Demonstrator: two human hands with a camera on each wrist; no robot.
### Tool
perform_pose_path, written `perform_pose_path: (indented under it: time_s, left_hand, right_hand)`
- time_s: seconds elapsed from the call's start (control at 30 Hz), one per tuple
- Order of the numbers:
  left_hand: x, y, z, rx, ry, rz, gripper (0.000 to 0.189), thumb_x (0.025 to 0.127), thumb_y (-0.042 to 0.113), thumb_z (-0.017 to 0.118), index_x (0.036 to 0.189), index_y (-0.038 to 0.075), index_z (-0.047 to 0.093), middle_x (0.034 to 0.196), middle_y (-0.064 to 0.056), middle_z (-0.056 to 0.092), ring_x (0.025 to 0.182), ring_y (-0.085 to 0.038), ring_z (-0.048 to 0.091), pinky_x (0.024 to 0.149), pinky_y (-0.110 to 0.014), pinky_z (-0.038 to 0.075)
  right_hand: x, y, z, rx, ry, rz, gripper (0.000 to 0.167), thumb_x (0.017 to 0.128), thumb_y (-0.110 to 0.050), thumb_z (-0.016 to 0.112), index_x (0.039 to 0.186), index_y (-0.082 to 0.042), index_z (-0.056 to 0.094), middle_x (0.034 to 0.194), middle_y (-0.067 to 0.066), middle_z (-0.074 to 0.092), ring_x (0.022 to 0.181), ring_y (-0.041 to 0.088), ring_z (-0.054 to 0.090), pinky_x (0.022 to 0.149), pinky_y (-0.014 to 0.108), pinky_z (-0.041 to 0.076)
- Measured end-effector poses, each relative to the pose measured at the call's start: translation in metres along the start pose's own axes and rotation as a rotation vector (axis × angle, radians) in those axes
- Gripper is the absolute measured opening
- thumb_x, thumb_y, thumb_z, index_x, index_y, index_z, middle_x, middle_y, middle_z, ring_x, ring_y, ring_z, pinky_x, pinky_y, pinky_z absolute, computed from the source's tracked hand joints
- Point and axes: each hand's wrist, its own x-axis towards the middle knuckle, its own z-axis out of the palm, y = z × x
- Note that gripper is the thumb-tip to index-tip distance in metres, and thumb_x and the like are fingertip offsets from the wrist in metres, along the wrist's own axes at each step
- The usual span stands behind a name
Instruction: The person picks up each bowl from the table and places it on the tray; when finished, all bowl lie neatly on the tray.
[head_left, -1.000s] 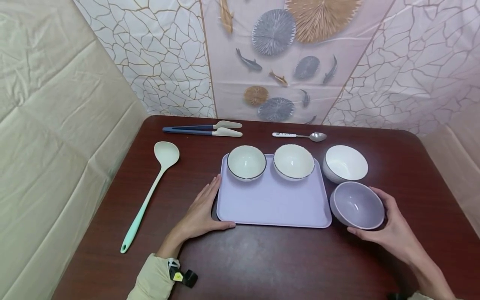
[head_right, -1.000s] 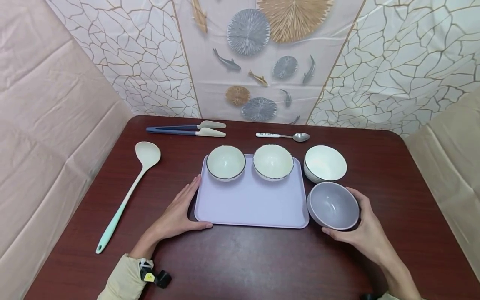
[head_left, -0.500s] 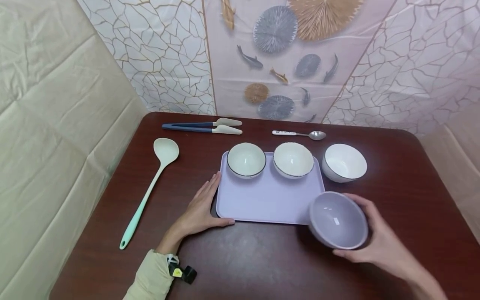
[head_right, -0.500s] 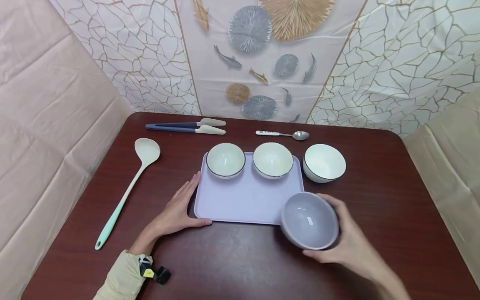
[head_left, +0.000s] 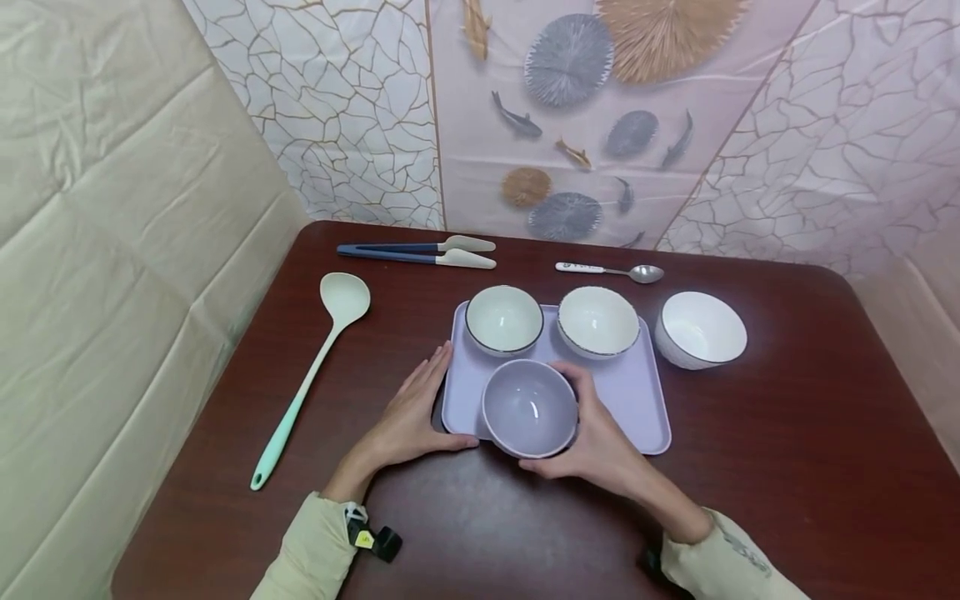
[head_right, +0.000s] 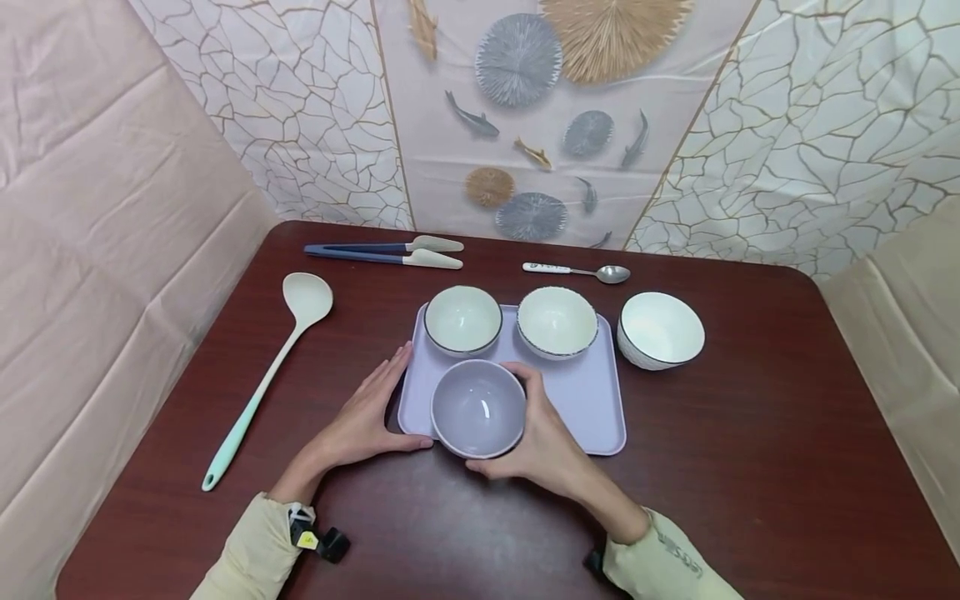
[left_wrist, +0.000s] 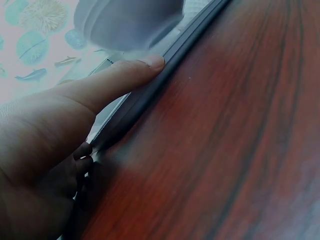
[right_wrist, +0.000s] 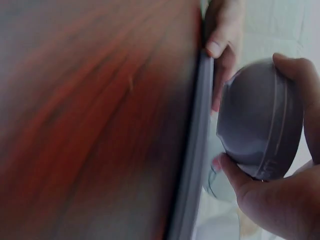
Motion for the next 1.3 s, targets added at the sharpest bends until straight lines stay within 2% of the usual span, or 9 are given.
perform_pose_path:
  time_s: [0.3,0.47,1.0,1.17,1.3]
  left_hand:
    - [0.000,-0.001,-0.001,0.003,0.009,0.013,0.130,0.066,0.059,0.085,0.157,0.002,0.011,0.162,-0.014,0.014,0.148,-0.028,0.013,0.119,-0.041,0.012]
    - [-0.001,0.000,-0.002,0.001,0.012,0.017,0.129,0.066,0.057,0.085,0.156,0.001,0.011,0.161,-0.015,0.015,0.147,-0.029,0.014,0.119,-0.041,0.013]
    - [0.001,0.000,-0.001,0.004,0.007,0.023,0.128,0.067,0.056,0.085,0.156,0.002,0.011,0.161,-0.016,0.014,0.147,-0.028,0.013,0.119,-0.042,0.013]
    - [0.000,0.001,-0.002,0.001,0.003,0.018,0.128,0.067,0.056,0.085,0.156,0.002,0.011,0.161,-0.015,0.014,0.147,-0.028,0.013,0.119,-0.042,0.013]
    - [-0.001,0.001,-0.002,0.009,0.005,0.018,0.128,0.067,0.059,0.083,0.156,0.001,0.011,0.161,-0.015,0.014,0.147,-0.029,0.013,0.119,-0.043,0.013]
  right_hand:
    - [0.018,0.003,0.012,-0.020,0.002,0.017,0.119,0.050,-0.038,0.099,0.143,-0.020,0.027,0.135,-0.003,0.048,0.120,0.014,0.050,0.102,0.037,0.038]
    - [0.019,0.005,0.013,-0.024,-0.007,0.008,0.117,0.051,-0.038,0.098,0.142,-0.018,0.028,0.136,-0.001,0.047,0.121,0.016,0.049,0.102,0.041,0.038]
    - [0.023,0.011,0.015,-0.077,-0.016,0.010,0.122,0.050,-0.039,0.098,0.144,-0.015,0.024,0.134,0.001,0.048,0.119,0.015,0.050,0.100,0.037,0.040]
    - [0.023,0.010,0.016,-0.070,-0.055,0.005,0.127,0.052,-0.038,0.098,0.147,-0.012,0.018,0.140,0.003,0.041,0.125,0.018,0.045,0.105,0.040,0.036]
    - [0.018,0.008,0.011,-0.119,-0.029,-0.063,0.136,0.052,-0.042,0.097,0.152,-0.009,0.011,0.153,0.009,0.026,0.137,0.028,0.033,0.110,0.049,0.030]
